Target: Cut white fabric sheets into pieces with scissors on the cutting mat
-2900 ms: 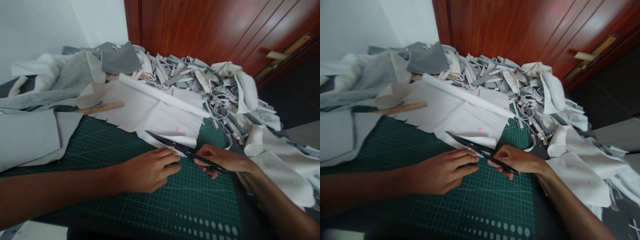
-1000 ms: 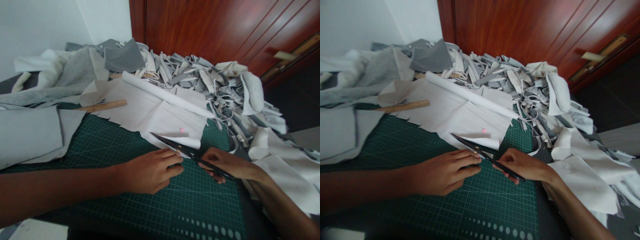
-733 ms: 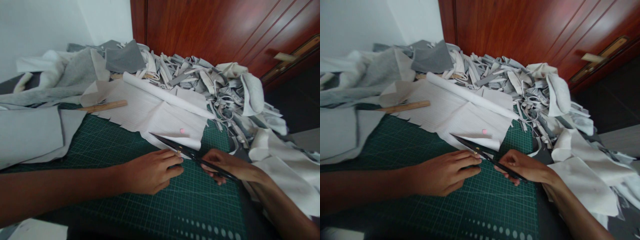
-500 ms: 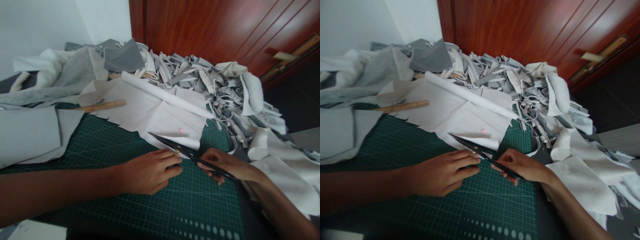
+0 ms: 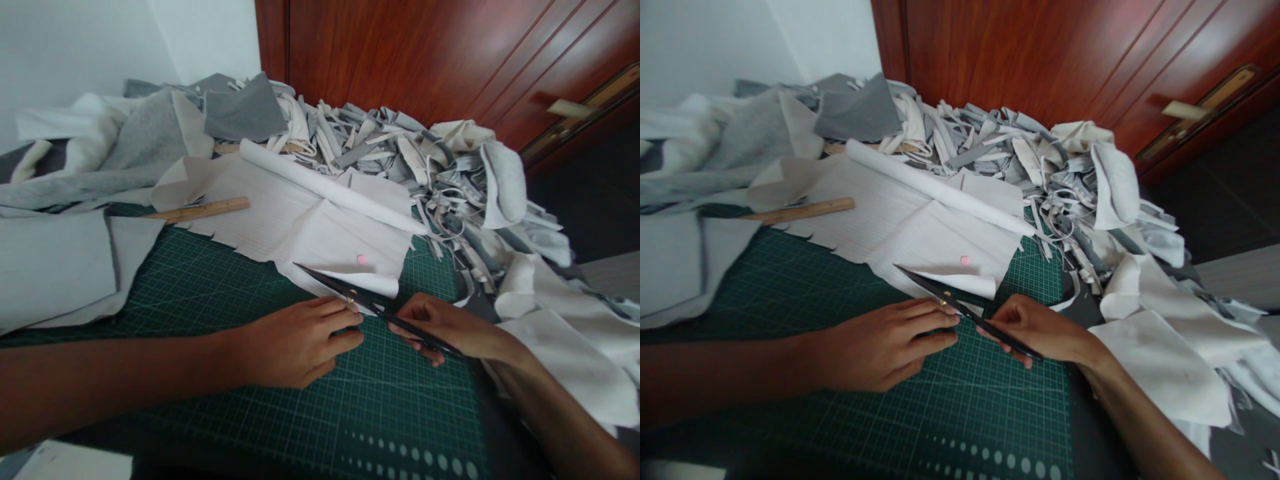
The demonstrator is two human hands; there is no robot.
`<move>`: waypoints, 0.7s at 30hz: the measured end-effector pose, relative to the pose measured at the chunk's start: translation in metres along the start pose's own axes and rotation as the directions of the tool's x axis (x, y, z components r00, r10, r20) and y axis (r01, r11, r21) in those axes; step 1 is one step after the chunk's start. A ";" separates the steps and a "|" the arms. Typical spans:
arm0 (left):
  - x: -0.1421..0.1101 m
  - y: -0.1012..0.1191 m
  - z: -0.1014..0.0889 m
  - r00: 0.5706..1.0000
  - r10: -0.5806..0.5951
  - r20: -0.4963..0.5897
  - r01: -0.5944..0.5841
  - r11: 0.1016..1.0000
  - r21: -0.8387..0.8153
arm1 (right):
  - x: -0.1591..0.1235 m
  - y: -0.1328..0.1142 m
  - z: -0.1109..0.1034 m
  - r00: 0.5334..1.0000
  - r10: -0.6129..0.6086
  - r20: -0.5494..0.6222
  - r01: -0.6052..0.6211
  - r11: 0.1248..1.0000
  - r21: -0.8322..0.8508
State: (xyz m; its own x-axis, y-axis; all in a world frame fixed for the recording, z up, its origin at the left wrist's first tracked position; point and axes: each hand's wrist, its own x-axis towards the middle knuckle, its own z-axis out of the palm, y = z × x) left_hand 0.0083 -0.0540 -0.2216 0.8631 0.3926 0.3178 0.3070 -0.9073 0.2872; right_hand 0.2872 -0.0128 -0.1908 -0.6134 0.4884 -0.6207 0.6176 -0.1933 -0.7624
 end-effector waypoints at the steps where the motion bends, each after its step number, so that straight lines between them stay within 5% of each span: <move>1: 0.000 0.000 0.000 1.000 -0.001 0.001 0.001 1.000 0.000 | 0.000 0.000 0.000 1.000 0.005 -0.008 -0.005 1.000 0.001; 12: 0.001 0.000 -0.001 1.000 0.009 0.001 -0.009 1.000 0.010 | -0.003 0.002 -0.005 0.998 -0.024 0.053 0.017 0.992 0.122; 21: 0.001 -0.001 -0.002 1.000 0.010 0.003 -0.010 1.000 -0.002 | -0.002 0.002 -0.003 1.000 0.023 0.015 -0.024 0.998 0.064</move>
State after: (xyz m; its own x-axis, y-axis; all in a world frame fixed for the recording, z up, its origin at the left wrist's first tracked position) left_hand 0.0079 -0.0528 -0.2200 0.8674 0.3830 0.3175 0.2975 -0.9109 0.2861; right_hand 0.2910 -0.0118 -0.1902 -0.6064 0.4710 -0.6407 0.5991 -0.2592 -0.7576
